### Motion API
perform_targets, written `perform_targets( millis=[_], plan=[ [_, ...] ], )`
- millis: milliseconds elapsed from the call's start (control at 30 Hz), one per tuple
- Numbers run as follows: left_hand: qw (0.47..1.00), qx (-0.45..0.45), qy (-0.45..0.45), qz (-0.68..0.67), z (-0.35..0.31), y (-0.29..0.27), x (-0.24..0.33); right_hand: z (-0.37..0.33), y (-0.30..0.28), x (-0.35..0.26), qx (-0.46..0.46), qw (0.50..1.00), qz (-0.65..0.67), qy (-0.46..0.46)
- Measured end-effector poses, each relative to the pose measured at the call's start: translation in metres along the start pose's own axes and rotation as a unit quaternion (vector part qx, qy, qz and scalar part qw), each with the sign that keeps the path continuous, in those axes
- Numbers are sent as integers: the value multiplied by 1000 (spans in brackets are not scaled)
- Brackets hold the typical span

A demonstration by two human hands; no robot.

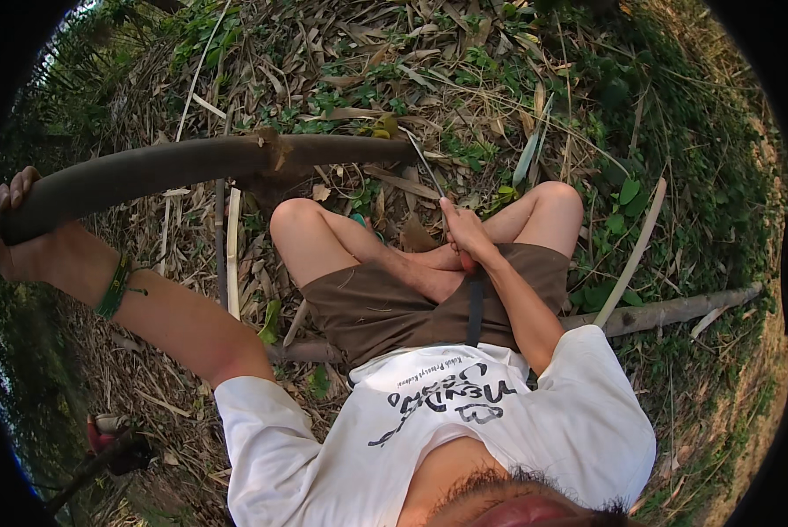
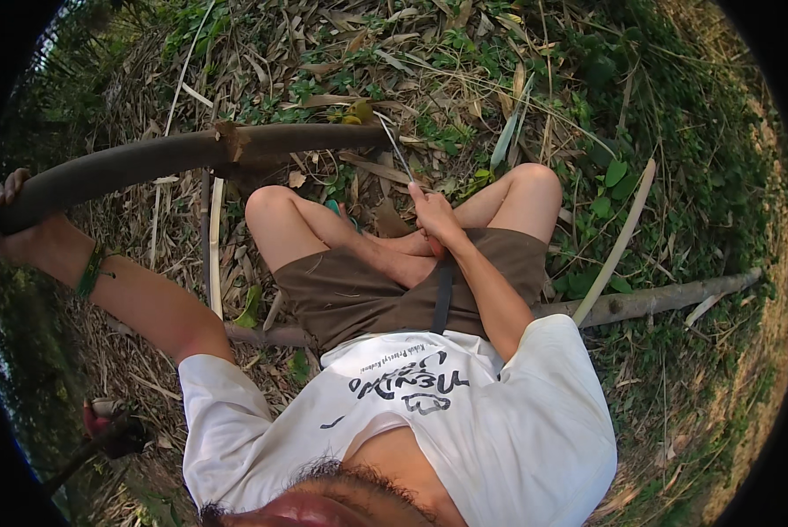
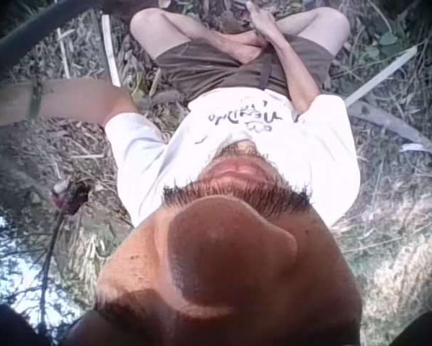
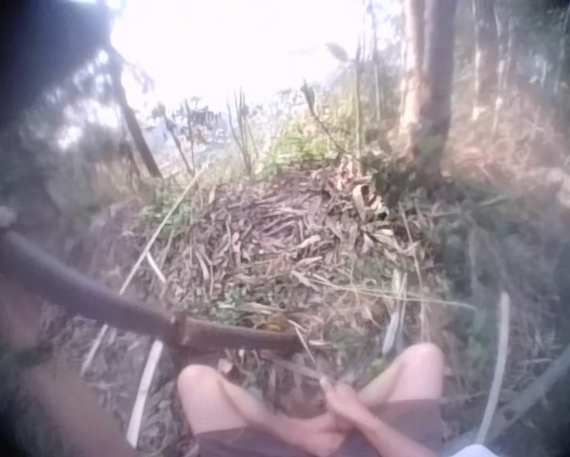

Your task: The person uses a machete to scrape and refine the inner surface of a long, split piece of bamboo while sitting on the ground.

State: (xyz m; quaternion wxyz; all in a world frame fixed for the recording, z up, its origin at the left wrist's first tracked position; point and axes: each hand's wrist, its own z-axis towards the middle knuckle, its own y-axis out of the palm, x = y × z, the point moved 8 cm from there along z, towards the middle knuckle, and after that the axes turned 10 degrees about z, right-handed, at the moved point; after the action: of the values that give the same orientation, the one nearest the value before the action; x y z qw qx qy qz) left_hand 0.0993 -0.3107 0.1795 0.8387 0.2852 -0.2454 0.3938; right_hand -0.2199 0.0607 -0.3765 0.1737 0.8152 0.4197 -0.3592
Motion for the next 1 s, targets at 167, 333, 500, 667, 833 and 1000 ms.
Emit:
perform_targets(
  millis=[167, 333, 500, 667, 833, 1000],
  plan=[
    [994, -59, -41, -83, -8, 19, -10, 5, -4, 19, 19, 1000, 22, -3],
    [991, -80, -48, -99, -1, 11, -11, -13, 1, 2, -4, 1000, 14, -24],
    [982, -111, -67, -137, -4, 16, -27, 19, -11, 45, 40, 990, 102, 87],
    [980, -129, -54, -142, -13, 29, -12, -4, -2, 8, 8, 999, 31, -30],
    [959, -157, -79, -221, -16, 37, -10, 7, -17, 8, 48, 998, 31, 18],
    [925, -216, -61, -307, -22, 45, -10, -3, -8, -10, 30, 997, -24, -72]
  ],
)
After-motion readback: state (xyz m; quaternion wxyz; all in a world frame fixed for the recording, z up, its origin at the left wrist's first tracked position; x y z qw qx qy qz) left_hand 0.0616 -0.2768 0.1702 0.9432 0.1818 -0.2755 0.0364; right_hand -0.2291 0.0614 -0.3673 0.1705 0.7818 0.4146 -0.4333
